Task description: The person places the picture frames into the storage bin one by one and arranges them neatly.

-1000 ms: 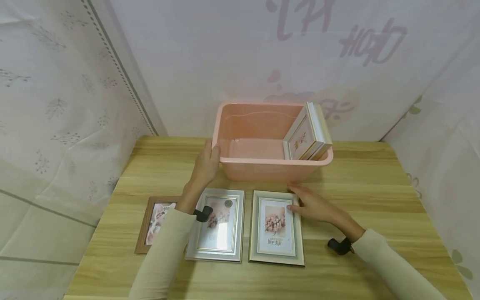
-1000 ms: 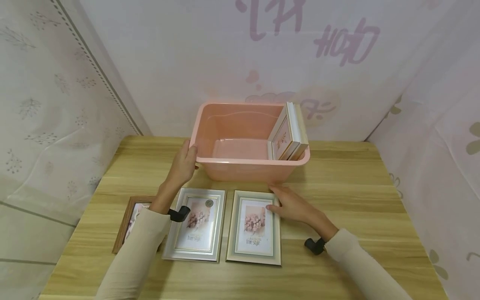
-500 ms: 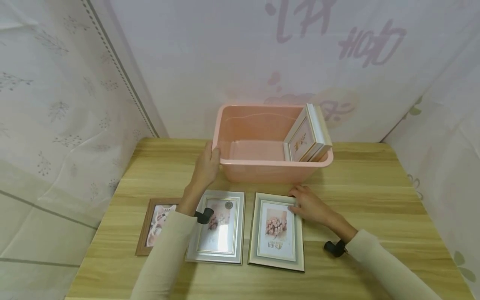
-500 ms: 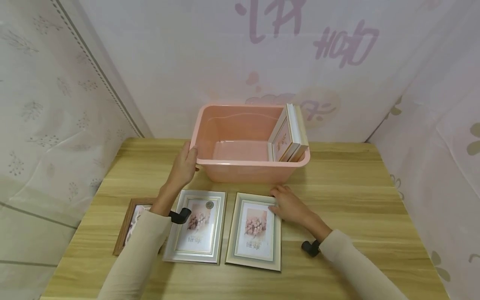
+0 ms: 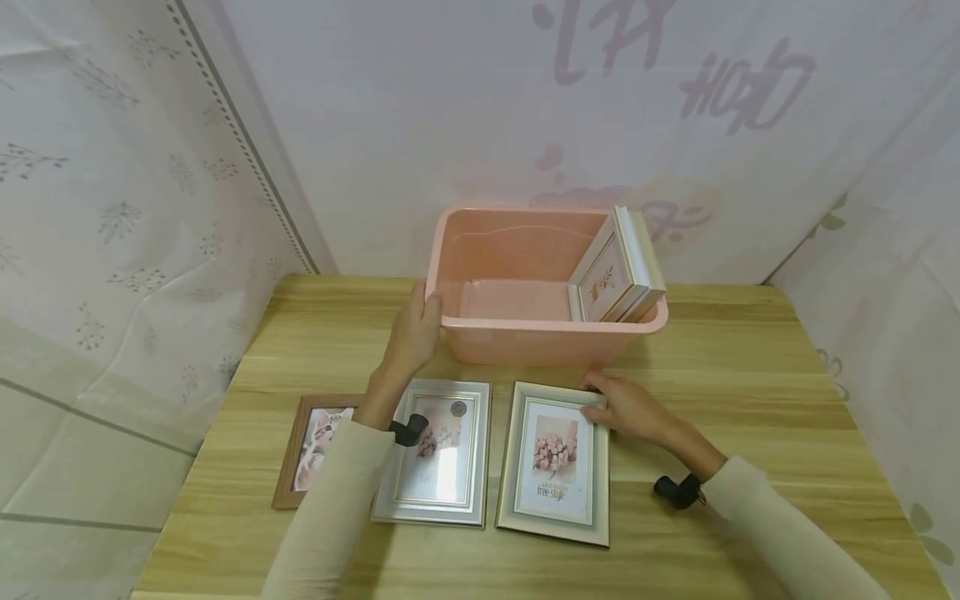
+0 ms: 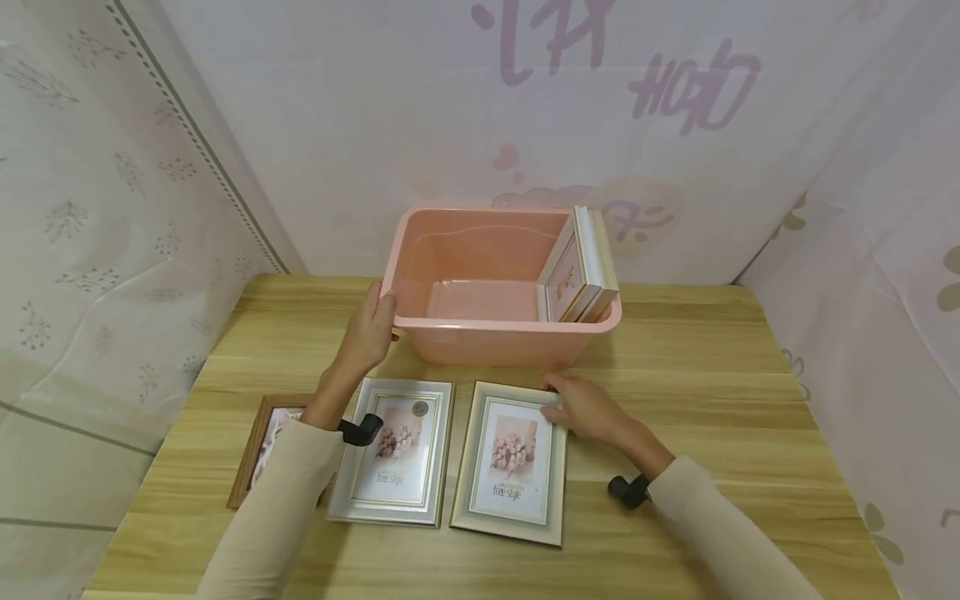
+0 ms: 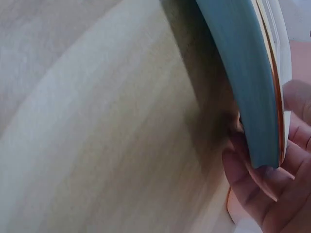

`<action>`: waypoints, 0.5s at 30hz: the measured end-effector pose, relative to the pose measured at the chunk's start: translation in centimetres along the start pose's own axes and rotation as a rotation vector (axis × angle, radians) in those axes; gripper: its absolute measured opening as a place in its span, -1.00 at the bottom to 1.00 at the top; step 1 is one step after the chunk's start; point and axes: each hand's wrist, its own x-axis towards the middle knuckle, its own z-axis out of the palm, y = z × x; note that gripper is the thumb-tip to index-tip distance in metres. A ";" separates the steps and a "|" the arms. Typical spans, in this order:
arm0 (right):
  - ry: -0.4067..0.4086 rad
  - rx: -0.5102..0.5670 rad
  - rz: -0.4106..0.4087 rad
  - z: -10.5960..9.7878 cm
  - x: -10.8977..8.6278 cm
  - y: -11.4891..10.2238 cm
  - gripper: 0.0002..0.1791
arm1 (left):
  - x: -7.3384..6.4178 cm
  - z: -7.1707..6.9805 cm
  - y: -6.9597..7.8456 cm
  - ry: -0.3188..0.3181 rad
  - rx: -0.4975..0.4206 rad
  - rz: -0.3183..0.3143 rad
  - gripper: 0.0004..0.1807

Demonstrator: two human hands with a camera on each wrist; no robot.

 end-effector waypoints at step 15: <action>-0.057 0.287 -0.068 -0.7 -0.2 0.9 -0.60 | 0.1 0.1 0.0 0.003 0.001 -0.007 -0.49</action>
